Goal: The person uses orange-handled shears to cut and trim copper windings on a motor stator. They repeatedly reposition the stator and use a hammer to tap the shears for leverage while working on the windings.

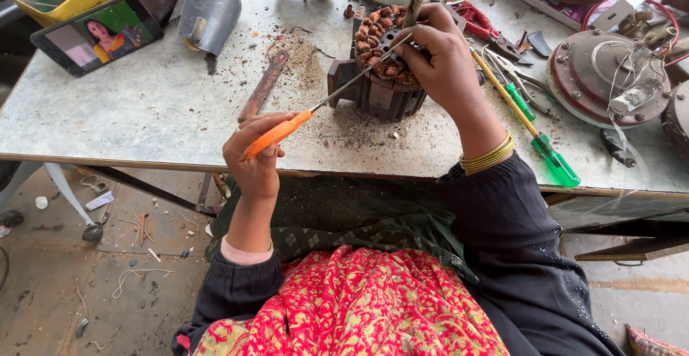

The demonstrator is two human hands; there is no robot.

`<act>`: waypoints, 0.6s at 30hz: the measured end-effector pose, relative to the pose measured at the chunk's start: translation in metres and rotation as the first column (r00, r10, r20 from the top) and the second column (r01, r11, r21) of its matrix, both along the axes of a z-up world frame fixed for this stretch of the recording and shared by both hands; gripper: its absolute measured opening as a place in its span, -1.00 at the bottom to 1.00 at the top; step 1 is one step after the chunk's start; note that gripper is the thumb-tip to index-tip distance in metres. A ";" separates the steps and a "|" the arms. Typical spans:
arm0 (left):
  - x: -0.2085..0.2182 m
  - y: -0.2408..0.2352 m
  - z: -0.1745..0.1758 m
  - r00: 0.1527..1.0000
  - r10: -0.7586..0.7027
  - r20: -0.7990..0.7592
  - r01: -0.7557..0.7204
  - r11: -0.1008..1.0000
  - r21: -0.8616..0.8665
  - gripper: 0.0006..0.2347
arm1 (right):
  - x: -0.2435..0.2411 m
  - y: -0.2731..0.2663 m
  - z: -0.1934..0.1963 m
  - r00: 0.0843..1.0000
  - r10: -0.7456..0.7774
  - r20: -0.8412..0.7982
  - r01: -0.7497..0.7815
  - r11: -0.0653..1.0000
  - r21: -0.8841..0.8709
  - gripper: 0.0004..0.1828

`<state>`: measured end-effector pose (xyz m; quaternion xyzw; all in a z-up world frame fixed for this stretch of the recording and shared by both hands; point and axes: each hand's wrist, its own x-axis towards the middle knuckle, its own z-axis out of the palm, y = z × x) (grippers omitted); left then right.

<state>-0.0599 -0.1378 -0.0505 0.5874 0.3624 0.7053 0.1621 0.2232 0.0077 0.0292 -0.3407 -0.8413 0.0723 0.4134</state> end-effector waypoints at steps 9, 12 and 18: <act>0.002 -0.014 0.040 0.967 0.080 -0.243 -0.068 0.996 0.058 -0.19 | 0.010 -0.005 0.008 0.977 0.188 -0.097 -0.201 0.970 -0.141 -0.51; 0.000 -0.016 0.047 0.939 0.123 -0.320 -0.124 0.992 0.018 -0.13 | 0.006 -0.004 0.010 0.994 0.109 0.010 -0.108 0.992 -0.068 -0.61; -0.008 -0.015 0.040 0.949 -0.082 -0.304 0.062 0.995 -0.075 -0.08 | 0.002 -0.007 0.011 0.992 0.096 -0.078 -0.103 0.990 -0.096 -0.53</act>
